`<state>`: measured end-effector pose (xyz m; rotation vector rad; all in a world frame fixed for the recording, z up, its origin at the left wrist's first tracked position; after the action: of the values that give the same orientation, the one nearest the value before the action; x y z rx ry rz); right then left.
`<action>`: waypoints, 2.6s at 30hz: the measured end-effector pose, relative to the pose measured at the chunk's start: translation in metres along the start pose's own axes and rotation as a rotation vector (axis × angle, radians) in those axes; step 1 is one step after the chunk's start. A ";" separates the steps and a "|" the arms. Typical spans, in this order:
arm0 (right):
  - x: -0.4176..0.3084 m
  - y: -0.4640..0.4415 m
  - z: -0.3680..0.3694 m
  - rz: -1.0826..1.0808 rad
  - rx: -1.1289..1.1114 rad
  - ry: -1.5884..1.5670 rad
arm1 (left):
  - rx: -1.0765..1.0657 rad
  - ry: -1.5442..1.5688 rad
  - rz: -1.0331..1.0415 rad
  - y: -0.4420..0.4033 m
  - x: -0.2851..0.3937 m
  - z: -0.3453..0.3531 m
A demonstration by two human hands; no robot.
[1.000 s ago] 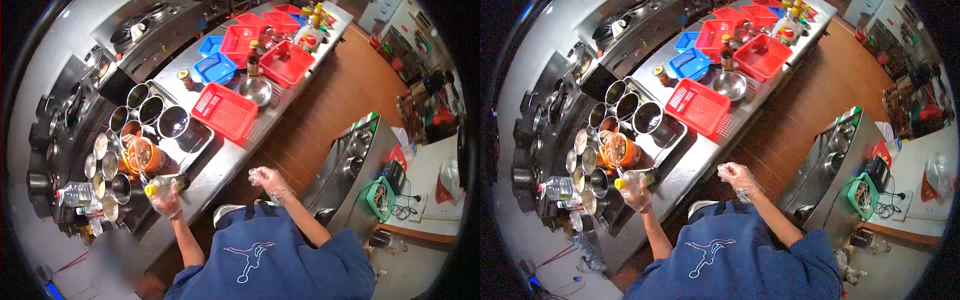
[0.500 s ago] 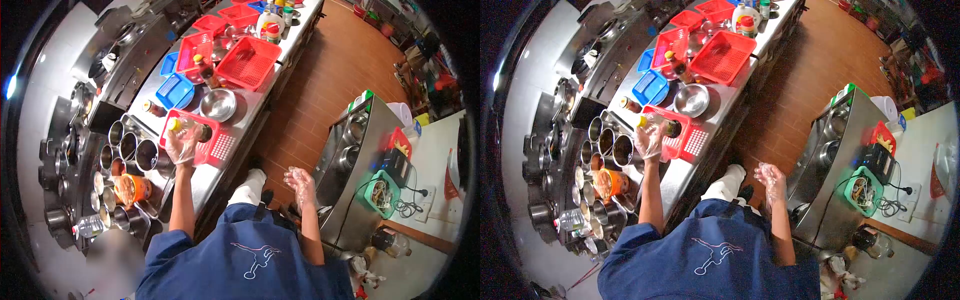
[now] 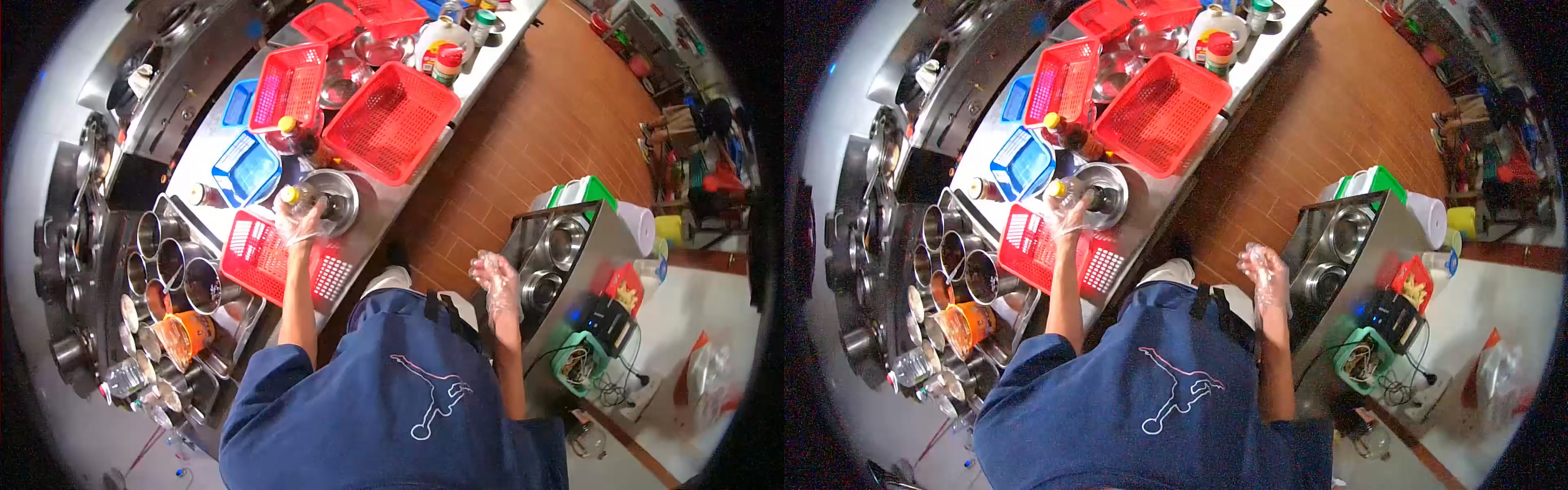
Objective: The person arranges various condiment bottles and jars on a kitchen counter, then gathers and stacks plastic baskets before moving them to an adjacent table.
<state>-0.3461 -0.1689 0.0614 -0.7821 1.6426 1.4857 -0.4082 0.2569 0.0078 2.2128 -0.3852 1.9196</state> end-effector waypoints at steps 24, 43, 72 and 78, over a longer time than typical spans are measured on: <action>-0.130 -0.230 0.078 0.091 -0.525 0.099 | 0.724 -0.153 0.042 0.117 0.030 0.075; -0.250 -0.451 -0.065 -0.047 -0.177 -0.084 | -0.445 -0.287 0.578 0.143 0.159 0.511; -0.458 -0.785 0.150 -0.223 -0.417 0.166 | 0.313 -0.390 0.356 -0.087 0.147 0.873; -0.490 -0.837 0.263 -0.508 -0.555 0.681 | 0.514 -0.194 0.274 -0.103 0.138 0.897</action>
<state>0.6508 -0.0442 0.0442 -2.0216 1.2947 1.3721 0.4855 0.0688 0.0169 2.8156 -0.2520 2.1361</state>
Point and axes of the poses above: each hand's wrist, its own y-axis away from the middle knuckle, its own z-axis out of the palm, x = y × z, the point moved 1 cm from there along -y, towards the middle knuckle, and after that the axes turned 15 degrees about x, right-handed, at the moved point
